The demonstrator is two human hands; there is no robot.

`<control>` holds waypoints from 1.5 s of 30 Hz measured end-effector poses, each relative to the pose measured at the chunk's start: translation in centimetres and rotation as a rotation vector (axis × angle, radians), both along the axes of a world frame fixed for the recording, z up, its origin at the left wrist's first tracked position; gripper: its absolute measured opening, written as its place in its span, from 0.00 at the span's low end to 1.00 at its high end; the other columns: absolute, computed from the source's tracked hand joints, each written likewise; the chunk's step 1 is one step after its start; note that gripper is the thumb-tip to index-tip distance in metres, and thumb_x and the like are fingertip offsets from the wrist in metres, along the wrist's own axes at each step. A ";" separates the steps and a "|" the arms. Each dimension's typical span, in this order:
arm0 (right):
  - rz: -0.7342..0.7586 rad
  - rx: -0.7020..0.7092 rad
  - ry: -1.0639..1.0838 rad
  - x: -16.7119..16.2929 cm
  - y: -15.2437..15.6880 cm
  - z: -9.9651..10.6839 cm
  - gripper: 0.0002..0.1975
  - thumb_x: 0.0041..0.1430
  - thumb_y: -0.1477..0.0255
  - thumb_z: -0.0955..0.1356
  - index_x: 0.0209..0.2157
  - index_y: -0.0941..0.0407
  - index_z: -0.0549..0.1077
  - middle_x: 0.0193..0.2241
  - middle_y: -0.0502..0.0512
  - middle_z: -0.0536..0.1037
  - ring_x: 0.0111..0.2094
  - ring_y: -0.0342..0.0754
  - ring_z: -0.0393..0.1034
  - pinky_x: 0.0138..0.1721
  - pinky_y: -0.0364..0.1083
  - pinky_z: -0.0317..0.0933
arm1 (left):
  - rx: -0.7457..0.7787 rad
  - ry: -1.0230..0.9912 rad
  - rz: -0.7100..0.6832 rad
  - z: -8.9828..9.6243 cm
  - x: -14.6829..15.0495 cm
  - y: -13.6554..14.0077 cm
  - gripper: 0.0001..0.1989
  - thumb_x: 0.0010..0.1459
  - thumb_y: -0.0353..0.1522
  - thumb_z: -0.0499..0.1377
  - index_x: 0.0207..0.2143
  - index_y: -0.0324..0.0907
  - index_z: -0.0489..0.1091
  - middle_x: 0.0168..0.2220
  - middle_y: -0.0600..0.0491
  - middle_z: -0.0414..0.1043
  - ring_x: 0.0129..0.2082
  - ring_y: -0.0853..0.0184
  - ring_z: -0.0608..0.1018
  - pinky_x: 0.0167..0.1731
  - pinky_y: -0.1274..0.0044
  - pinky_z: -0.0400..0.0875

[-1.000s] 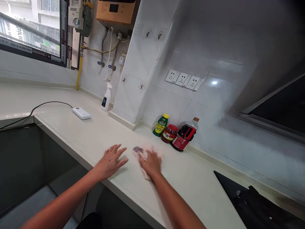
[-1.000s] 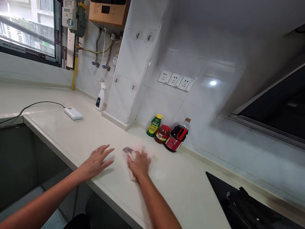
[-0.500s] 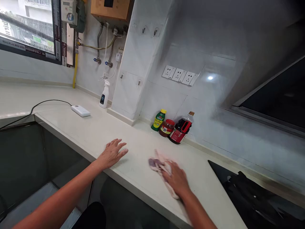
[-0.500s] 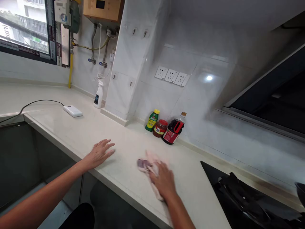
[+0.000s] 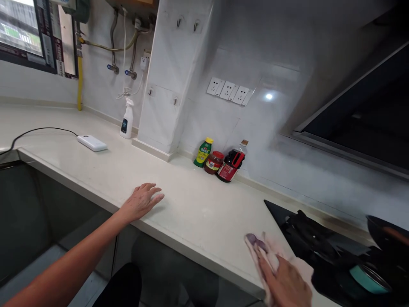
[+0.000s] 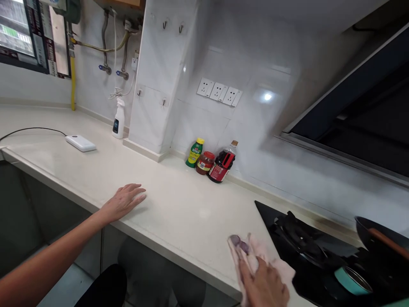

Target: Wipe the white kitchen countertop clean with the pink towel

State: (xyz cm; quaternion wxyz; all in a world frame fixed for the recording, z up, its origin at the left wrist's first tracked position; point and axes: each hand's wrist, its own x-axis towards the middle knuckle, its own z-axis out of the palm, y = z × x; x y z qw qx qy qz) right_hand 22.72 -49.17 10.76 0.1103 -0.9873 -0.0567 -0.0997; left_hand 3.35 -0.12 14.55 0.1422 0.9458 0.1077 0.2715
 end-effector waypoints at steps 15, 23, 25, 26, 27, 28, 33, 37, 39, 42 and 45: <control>1.166 0.092 0.142 -10.5 25.9 5.4 0.28 0.61 0.65 0.65 0.62 0.53 0.64 0.70 0.62 0.55 0.72 0.53 0.37 0.70 0.64 0.28 | 0.069 -0.026 0.017 -0.5 0.3 0.5 0.26 0.72 0.48 0.42 0.55 0.47 0.73 0.57 0.44 0.74 0.60 0.54 0.73 0.57 0.61 0.69; 1.185 -0.009 0.108 -1.0 25.0 5.3 0.31 0.58 0.65 0.67 0.63 0.48 0.64 0.68 0.54 0.60 0.71 0.50 0.44 0.71 0.58 0.35 | 0.044 -0.002 0.020 0.6 -0.6 -0.4 0.27 0.72 0.50 0.43 0.55 0.48 0.74 0.57 0.46 0.75 0.58 0.55 0.74 0.56 0.63 0.68; 1.087 -0.015 0.067 2.5 25.4 5.0 0.30 0.59 0.66 0.66 0.64 0.49 0.64 0.68 0.54 0.61 0.70 0.51 0.46 0.70 0.58 0.38 | 0.025 0.016 0.025 0.9 -0.8 -0.6 0.27 0.72 0.50 0.43 0.55 0.47 0.74 0.56 0.46 0.75 0.58 0.55 0.75 0.56 0.63 0.68; 1.044 -0.015 0.050 4.3 25.6 4.8 0.30 0.59 0.66 0.65 0.64 0.51 0.64 0.67 0.55 0.62 0.70 0.51 0.47 0.70 0.58 0.39 | 0.016 0.029 0.029 0.9 -0.8 -0.6 0.28 0.72 0.50 0.43 0.55 0.47 0.74 0.56 0.46 0.75 0.57 0.55 0.75 0.56 0.63 0.68; 1.009 -0.015 0.036 6.2 25.7 4.6 0.29 0.60 0.66 0.64 0.64 0.52 0.64 0.67 0.56 0.62 0.70 0.52 0.48 0.70 0.58 0.40 | 0.008 0.043 0.031 1.0 -0.8 -0.6 0.27 0.71 0.50 0.44 0.55 0.47 0.74 0.56 0.47 0.76 0.58 0.55 0.75 0.56 0.63 0.68; 0.975 -0.013 0.024 8.1 25.7 4.5 0.29 0.61 0.66 0.64 0.64 0.54 0.64 0.67 0.58 0.62 0.70 0.53 0.48 0.69 0.58 0.41 | 0.003 0.051 0.034 0.9 -0.8 -0.5 0.27 0.71 0.50 0.44 0.55 0.47 0.74 0.56 0.48 0.76 0.58 0.55 0.75 0.57 0.64 0.68; 0.757 -0.005 -0.026 17.6 23.7 3.8 0.29 0.64 0.64 0.61 0.65 0.59 0.62 0.66 0.62 0.64 0.67 0.55 0.53 0.67 0.56 0.46 | 0.002 0.035 0.048 0.0 -0.6 0.3 0.25 0.71 0.50 0.46 0.55 0.50 0.75 0.56 0.50 0.76 0.56 0.58 0.76 0.57 0.67 0.70; 0.568 -0.020 -0.024 23.9 20.3 3.1 0.30 0.66 0.60 0.59 0.65 0.58 0.62 0.64 0.62 0.66 0.64 0.55 0.59 0.65 0.56 0.52 | 0.001 0.025 0.081 -1.1 -0.4 1.1 0.24 0.70 0.50 0.47 0.55 0.52 0.75 0.55 0.52 0.77 0.55 0.58 0.77 0.56 0.68 0.71; 0.465 -0.037 -0.010 26.3 18.3 2.7 0.31 0.66 0.57 0.57 0.66 0.58 0.61 0.65 0.63 0.65 0.65 0.57 0.58 0.65 0.59 0.50 | 0.000 0.025 0.095 -1.4 -0.3 1.4 0.23 0.69 0.50 0.49 0.55 0.53 0.75 0.55 0.53 0.77 0.55 0.58 0.77 0.57 0.68 0.71; 0.315 -0.066 0.009 28.7 15.1 2.2 0.35 0.66 0.54 0.56 0.67 0.60 0.58 0.66 0.67 0.62 0.66 0.60 0.56 0.67 0.66 0.43 | -0.021 0.038 0.092 -1.5 -0.3 1.7 0.24 0.69 0.50 0.48 0.56 0.53 0.74 0.56 0.53 0.76 0.57 0.57 0.76 0.58 0.67 0.71; 0.209 -0.090 0.020 29.7 11.3 2.0 0.38 0.65 0.51 0.56 0.66 0.61 0.59 0.63 0.70 0.66 0.64 0.63 0.59 0.66 0.68 0.45 | -0.023 0.052 0.094 -1.3 -0.2 1.8 0.25 0.69 0.50 0.47 0.56 0.51 0.75 0.55 0.51 0.77 0.57 0.57 0.76 0.57 0.65 0.71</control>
